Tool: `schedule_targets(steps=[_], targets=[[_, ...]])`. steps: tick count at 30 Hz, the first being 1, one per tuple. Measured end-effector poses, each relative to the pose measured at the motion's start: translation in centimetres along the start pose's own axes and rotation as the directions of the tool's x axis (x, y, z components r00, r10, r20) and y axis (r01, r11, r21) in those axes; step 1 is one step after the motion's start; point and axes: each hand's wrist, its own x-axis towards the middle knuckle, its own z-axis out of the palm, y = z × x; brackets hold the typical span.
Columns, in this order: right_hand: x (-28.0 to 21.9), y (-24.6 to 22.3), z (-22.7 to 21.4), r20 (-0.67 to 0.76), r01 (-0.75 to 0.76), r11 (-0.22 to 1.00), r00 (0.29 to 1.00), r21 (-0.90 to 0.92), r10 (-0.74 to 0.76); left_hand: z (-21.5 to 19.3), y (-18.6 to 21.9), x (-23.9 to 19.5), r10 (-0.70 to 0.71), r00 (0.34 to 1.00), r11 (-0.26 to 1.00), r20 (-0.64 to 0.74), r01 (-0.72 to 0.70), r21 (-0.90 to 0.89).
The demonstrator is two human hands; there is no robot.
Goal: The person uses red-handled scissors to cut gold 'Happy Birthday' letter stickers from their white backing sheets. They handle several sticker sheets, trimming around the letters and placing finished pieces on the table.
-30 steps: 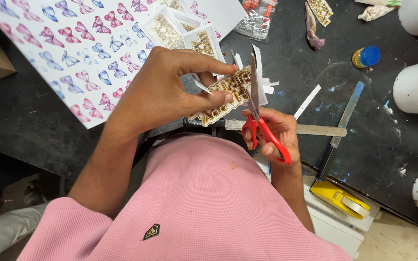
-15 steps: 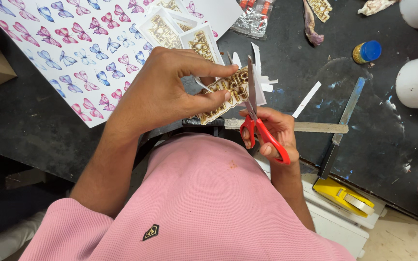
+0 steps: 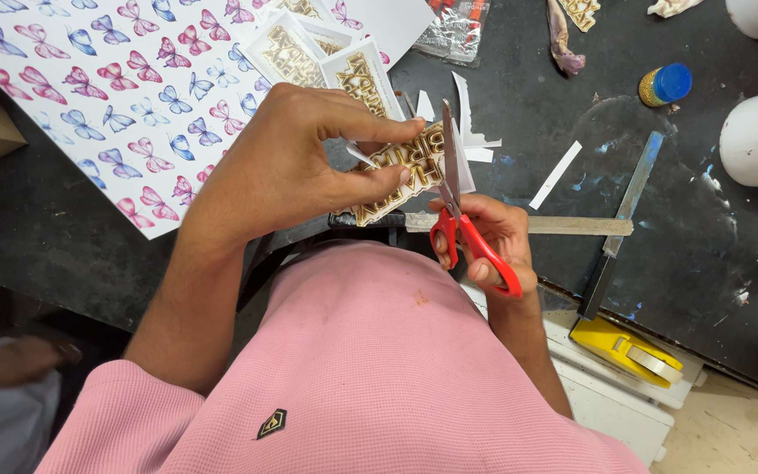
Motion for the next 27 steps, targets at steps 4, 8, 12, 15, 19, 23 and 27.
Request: schedule_targets(steps=[4,8,12,15,19,23,27], targets=[[0.4,-0.1,0.3,-0.002,-0.004,0.998,1.0,-0.066,0.004,0.0,-0.3,0.0,-0.017,1.0,1.0,0.006,0.017,0.013],[0.3,-0.5,0.8,-0.016,-0.016,0.994,1.0,-0.105,0.014,0.0,-0.4,0.0,-0.036,0.999,0.999,-0.002,0.036,0.006],[0.3,-0.8,1.2,-0.036,-0.019,0.992,0.999,-0.122,0.015,0.0,-0.5,0.0,-0.03,1.0,1.0,-0.01,0.029,-0.005],[0.3,-1.1,1.2,-0.033,-0.043,0.992,0.999,-0.122,0.039,-0.1,-0.5,0.0,-0.031,1.0,0.999,-0.004,0.031,0.005],[0.3,-1.4,1.0,-0.034,-0.078,0.985,0.997,-0.152,0.074,-0.2,-0.4,0.1,-0.038,0.999,0.999,0.011,0.038,0.018],[0.3,-1.3,1.0,-0.031,-0.063,0.985,0.998,-0.163,0.058,-0.2,-0.4,0.2,-0.027,1.0,1.0,-0.002,0.027,-0.004],[0.4,-1.0,1.0,-0.018,-0.045,0.984,0.999,-0.174,0.043,-0.1,-0.5,0.2,-0.046,0.999,0.999,-0.006,0.046,-0.008]])
